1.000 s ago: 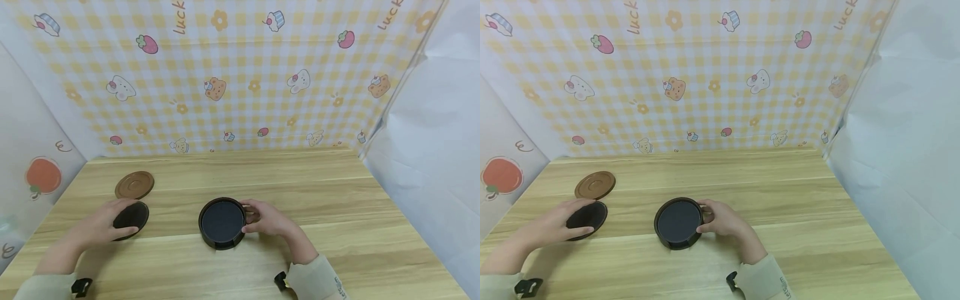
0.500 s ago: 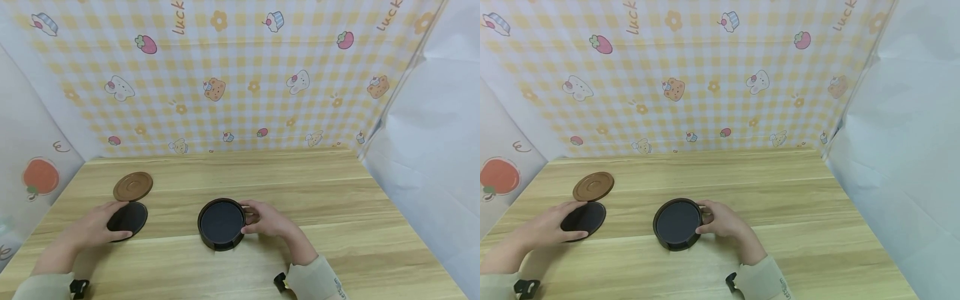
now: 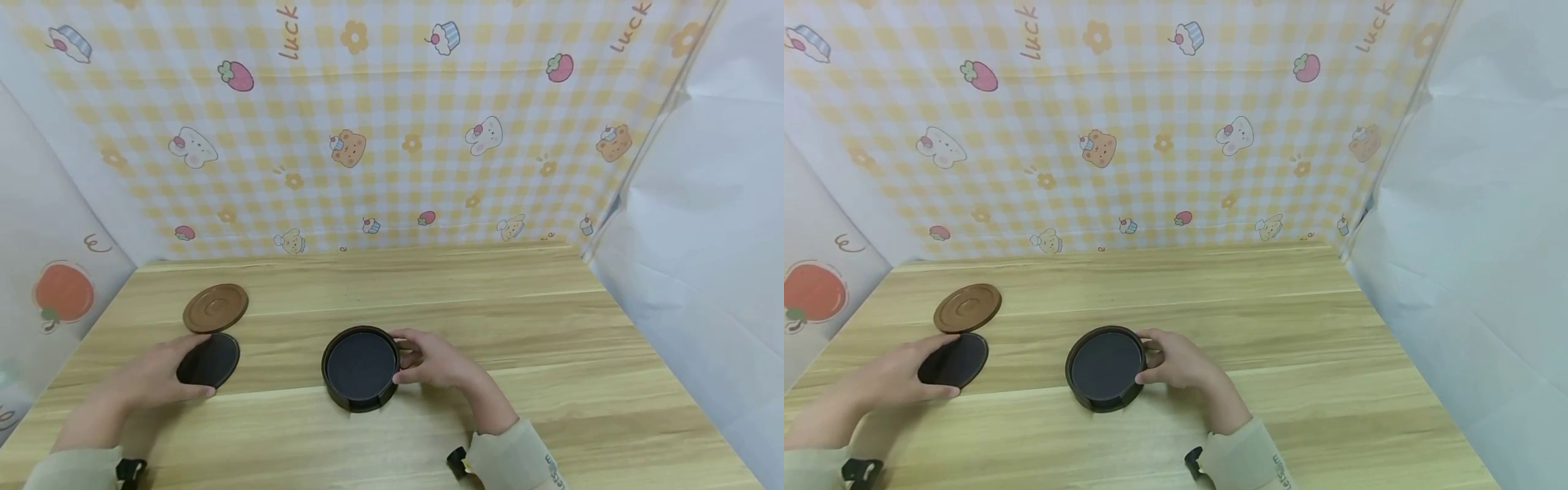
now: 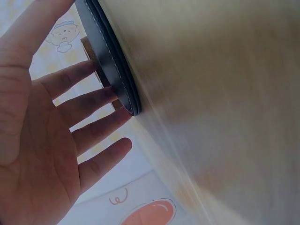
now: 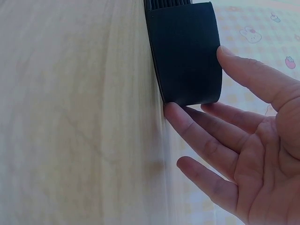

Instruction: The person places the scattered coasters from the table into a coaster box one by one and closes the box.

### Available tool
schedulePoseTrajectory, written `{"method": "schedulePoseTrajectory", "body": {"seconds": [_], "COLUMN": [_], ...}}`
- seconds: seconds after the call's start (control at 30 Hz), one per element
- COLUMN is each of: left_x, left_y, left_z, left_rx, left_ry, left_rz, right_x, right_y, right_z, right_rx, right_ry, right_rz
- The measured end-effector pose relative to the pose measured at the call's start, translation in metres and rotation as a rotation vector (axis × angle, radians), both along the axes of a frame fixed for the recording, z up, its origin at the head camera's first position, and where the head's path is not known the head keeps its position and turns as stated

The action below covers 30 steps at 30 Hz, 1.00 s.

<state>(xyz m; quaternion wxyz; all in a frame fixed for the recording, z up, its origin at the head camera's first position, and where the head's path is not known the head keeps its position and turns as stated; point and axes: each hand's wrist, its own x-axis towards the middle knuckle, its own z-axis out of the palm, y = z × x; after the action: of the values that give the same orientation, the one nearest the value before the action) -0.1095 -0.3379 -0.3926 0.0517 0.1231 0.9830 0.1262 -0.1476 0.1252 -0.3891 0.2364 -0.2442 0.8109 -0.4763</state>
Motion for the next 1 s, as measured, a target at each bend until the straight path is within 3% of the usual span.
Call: {"method": "schedulePoseTrajectory", "body": {"seconds": [0.4, 1.0], "left_x": [-0.001, 0.01], "left_y": [0.003, 0.006], "left_z": [0.005, 0.006], "left_rx": [-0.035, -0.031], "left_ry": [-0.004, -0.005], "left_rz": [-0.018, 0.01], "right_x": [0.002, 0.003], "right_y": [0.0, -0.001], "right_z": [0.003, 0.003], "right_rx": [0.001, -0.001], "right_ry": [0.001, -0.001], "right_rz": [0.0, 0.002]}}
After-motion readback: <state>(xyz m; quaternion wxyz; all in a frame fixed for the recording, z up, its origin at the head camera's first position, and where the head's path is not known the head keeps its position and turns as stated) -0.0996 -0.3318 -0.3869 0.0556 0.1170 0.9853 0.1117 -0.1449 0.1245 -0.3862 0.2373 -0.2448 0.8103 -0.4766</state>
